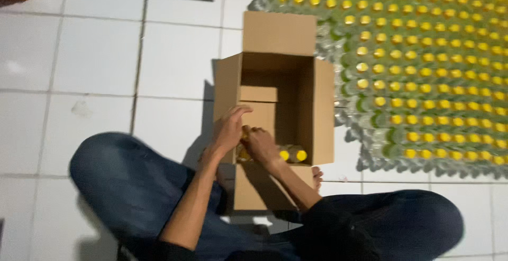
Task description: The person puts bottles into a cardboard box by hand and moves the filled box aside.
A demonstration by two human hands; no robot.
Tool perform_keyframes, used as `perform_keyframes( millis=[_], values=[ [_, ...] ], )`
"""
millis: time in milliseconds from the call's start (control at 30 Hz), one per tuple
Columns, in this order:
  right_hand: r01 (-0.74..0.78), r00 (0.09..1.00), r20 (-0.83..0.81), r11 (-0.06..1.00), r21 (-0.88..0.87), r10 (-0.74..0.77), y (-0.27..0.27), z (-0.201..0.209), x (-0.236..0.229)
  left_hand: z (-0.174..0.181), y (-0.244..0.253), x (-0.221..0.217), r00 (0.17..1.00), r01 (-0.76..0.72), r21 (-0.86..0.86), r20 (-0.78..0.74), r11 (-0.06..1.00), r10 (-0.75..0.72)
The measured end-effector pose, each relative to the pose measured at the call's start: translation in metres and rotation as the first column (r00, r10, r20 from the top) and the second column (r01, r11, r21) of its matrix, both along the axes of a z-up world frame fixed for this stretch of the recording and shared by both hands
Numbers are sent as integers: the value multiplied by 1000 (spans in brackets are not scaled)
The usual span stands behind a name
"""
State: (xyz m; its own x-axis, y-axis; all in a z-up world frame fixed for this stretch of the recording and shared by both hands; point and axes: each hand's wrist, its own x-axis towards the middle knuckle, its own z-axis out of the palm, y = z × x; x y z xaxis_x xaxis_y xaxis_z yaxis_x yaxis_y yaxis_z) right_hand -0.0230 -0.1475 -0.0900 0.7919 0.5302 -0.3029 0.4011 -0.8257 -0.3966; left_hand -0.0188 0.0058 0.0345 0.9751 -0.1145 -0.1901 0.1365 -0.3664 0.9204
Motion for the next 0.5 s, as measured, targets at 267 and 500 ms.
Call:
perform_keyframes(
  millis=[267,500],
  values=[
    [346,935,-76,938,-2,-346,-100,165,60,-30,-21,-1,978,170,413,45,895,-206],
    [929,347,216,366,52,-912,-341,100,82,-78,-32,-10,947,222,761,-18,610,-322]
  ],
)
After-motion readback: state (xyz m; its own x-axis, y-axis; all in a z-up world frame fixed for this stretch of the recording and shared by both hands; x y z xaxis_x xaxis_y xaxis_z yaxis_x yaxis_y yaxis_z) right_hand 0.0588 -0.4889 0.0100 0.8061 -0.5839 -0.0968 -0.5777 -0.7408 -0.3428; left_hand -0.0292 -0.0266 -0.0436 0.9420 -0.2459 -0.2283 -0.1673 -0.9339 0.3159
